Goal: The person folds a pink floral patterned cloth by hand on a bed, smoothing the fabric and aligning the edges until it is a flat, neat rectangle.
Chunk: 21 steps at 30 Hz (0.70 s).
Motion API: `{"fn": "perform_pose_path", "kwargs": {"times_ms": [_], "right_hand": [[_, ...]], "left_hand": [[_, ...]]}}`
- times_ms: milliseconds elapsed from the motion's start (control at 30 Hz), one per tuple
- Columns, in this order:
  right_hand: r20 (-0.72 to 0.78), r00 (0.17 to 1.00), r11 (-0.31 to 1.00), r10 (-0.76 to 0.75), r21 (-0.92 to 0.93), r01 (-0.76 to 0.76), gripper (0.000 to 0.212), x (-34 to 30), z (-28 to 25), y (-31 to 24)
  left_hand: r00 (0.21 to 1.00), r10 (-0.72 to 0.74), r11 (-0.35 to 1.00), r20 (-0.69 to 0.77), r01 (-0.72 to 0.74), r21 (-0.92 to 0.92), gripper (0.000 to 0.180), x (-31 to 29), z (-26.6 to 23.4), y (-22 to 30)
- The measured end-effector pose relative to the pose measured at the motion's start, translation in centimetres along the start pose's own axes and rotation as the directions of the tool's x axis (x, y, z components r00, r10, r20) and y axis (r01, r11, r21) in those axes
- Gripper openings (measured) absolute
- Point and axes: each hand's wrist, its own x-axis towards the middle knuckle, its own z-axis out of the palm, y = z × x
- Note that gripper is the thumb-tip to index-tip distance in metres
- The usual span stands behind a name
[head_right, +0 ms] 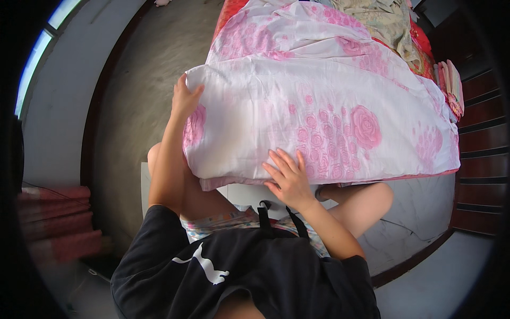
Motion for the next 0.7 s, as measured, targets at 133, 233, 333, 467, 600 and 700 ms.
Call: {"fn": "perform_pose_path", "kwargs": {"times_ms": [133, 233, 333, 467, 600, 700], "right_hand": [[-0.105, 0.992, 0.998, -0.063, -0.006, 0.063, 0.024, 0.5, 0.5, 1.4], [-0.215, 0.974, 0.989, -0.076, 0.105, 0.1, 0.019, 1.5, -2.6, 0.3], [-0.223, 0.965, 0.973, -0.135, 0.155, 0.172, 0.019, 0.2, -4.3, 0.5], [-0.157, 0.985, 0.958, -0.073, 0.265, 0.113, 0.018, -2.2, -3.7, 1.0], [-0.16, 0.961, 0.847, 0.224, 0.52, -0.111, 0.019, -1.2, -3.3, 1.2], [-0.116, 0.965, 0.876, 0.235, 0.455, -0.159, 0.017, 1.7, -4.4, 1.3]], "left_hand": [[0.967, -0.012, 0.997, 0.254, 0.031, -0.072, 0.072, -1.5, -2.2, -1.5], [0.921, -0.064, 0.878, 0.385, 0.236, -0.417, 0.069, -3.8, -5.6, -0.8], [0.932, -0.089, 0.828, 0.352, 0.266, -0.494, 0.067, -7.3, -7.5, -1.3], [0.981, -0.093, 0.914, 0.171, 0.152, -0.375, 0.061, -13.8, -6.7, -4.6], [0.964, -0.143, 0.739, 0.226, 0.255, -0.623, 0.071, -21.4, -3.6, -4.8], [0.99, 0.141, 0.979, 0.03, -0.134, -0.153, 0.081, -25.1, -1.4, -2.9]]}}
